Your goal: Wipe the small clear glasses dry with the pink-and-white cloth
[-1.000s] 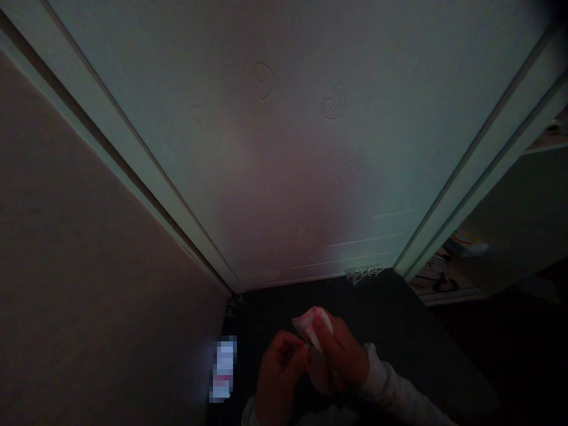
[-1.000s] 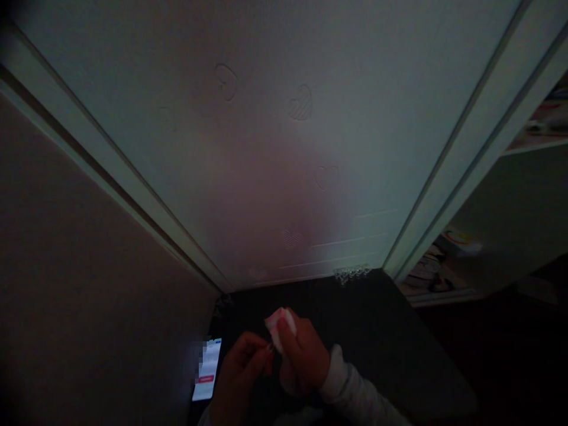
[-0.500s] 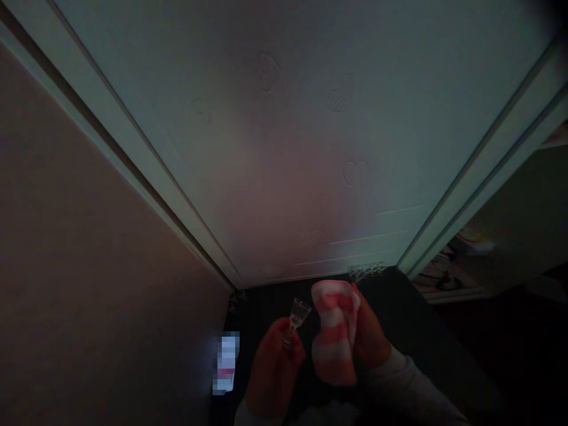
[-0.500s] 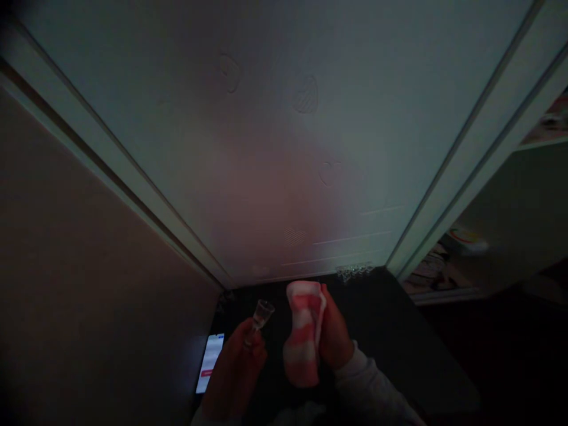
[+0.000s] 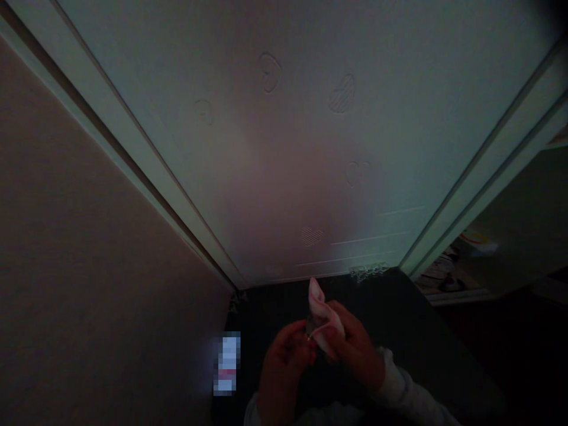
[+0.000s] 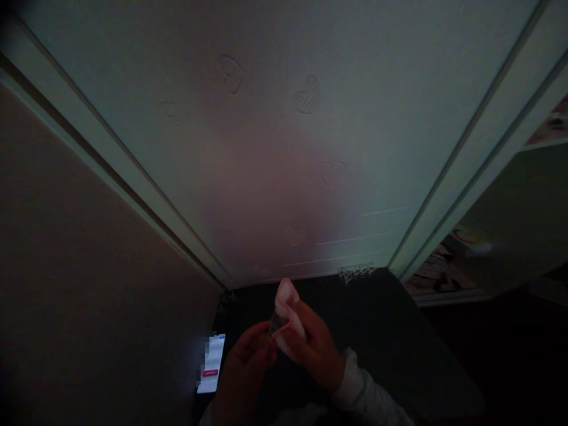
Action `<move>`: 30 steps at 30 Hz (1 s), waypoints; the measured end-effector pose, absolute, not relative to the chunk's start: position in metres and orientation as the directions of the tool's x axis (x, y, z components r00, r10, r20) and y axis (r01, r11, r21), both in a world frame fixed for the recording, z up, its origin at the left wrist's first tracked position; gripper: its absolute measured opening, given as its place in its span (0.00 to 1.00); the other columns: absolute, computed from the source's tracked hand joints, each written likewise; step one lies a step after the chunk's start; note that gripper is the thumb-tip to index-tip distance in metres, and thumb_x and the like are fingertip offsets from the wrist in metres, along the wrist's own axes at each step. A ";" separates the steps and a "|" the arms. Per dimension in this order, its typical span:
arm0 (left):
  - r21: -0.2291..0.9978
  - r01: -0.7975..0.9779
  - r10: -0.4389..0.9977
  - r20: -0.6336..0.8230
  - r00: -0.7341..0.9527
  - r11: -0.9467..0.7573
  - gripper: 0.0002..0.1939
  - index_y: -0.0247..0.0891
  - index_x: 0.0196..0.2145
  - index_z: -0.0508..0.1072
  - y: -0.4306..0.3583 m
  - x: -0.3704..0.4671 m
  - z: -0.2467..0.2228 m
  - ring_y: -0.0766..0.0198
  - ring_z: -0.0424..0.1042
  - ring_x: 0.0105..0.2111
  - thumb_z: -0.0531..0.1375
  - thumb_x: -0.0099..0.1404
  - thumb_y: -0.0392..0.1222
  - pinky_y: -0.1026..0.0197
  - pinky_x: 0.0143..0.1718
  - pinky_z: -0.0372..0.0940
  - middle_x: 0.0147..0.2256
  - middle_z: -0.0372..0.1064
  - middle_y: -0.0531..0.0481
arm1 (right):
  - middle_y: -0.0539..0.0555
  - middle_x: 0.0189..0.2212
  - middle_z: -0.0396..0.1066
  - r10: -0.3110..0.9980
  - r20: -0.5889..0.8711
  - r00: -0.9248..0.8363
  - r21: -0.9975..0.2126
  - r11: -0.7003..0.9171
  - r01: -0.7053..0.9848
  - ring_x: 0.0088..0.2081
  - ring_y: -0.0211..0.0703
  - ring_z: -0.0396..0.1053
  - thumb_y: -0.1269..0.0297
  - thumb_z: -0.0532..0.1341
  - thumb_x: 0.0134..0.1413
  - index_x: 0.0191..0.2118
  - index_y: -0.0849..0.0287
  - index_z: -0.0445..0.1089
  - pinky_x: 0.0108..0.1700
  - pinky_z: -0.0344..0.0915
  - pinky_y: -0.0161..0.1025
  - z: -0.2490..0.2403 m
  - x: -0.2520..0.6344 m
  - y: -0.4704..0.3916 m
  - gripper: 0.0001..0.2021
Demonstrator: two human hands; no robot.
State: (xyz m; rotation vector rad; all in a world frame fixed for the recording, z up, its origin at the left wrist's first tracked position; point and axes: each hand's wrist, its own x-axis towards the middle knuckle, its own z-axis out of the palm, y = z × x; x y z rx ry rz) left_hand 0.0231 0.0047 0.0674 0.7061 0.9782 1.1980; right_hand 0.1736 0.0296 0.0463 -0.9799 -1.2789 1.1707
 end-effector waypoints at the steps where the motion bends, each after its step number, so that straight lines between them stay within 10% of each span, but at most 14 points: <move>1: 0.894 -0.389 0.975 -0.206 0.083 0.222 0.20 0.38 0.36 0.78 0.003 0.022 0.069 0.69 0.69 0.24 0.72 0.44 0.45 0.67 0.27 0.63 0.23 0.74 0.53 | 0.53 0.27 0.69 0.968 0.225 -0.109 -0.974 0.223 -0.030 0.28 0.43 0.66 0.48 0.59 0.51 0.35 0.59 0.71 0.28 0.64 0.37 0.048 0.173 0.029 0.18; 10: 0.969 -0.206 0.978 -0.099 0.182 0.136 0.16 0.44 0.40 0.78 -0.007 0.009 0.085 0.62 0.74 0.34 0.68 0.51 0.43 0.64 0.37 0.67 0.33 0.78 0.51 | 0.49 0.19 0.66 0.935 0.224 -0.276 -0.950 0.272 0.152 0.22 0.38 0.62 0.45 0.58 0.50 0.24 0.60 0.70 0.25 0.58 0.34 0.065 0.180 0.027 0.20; 21: 0.945 -0.276 0.970 -0.118 0.213 0.175 0.16 0.45 0.39 0.78 -0.005 0.014 0.088 0.68 0.72 0.27 0.70 0.49 0.42 0.68 0.32 0.66 0.28 0.77 0.53 | 0.50 0.19 0.67 0.924 0.356 -0.137 -0.928 0.367 0.061 0.21 0.37 0.62 0.49 0.49 0.60 0.23 0.59 0.68 0.25 0.60 0.34 0.068 0.173 0.021 0.23; 30: 0.935 -0.303 0.980 -0.153 0.127 0.185 0.19 0.39 0.36 0.78 -0.004 0.021 0.085 0.68 0.70 0.22 0.70 0.46 0.48 0.68 0.24 0.64 0.24 0.75 0.51 | 0.49 0.18 0.64 0.988 0.146 -0.046 -0.980 0.138 -0.144 0.20 0.37 0.59 0.46 0.52 0.57 0.26 0.60 0.69 0.22 0.59 0.34 0.055 0.164 0.019 0.23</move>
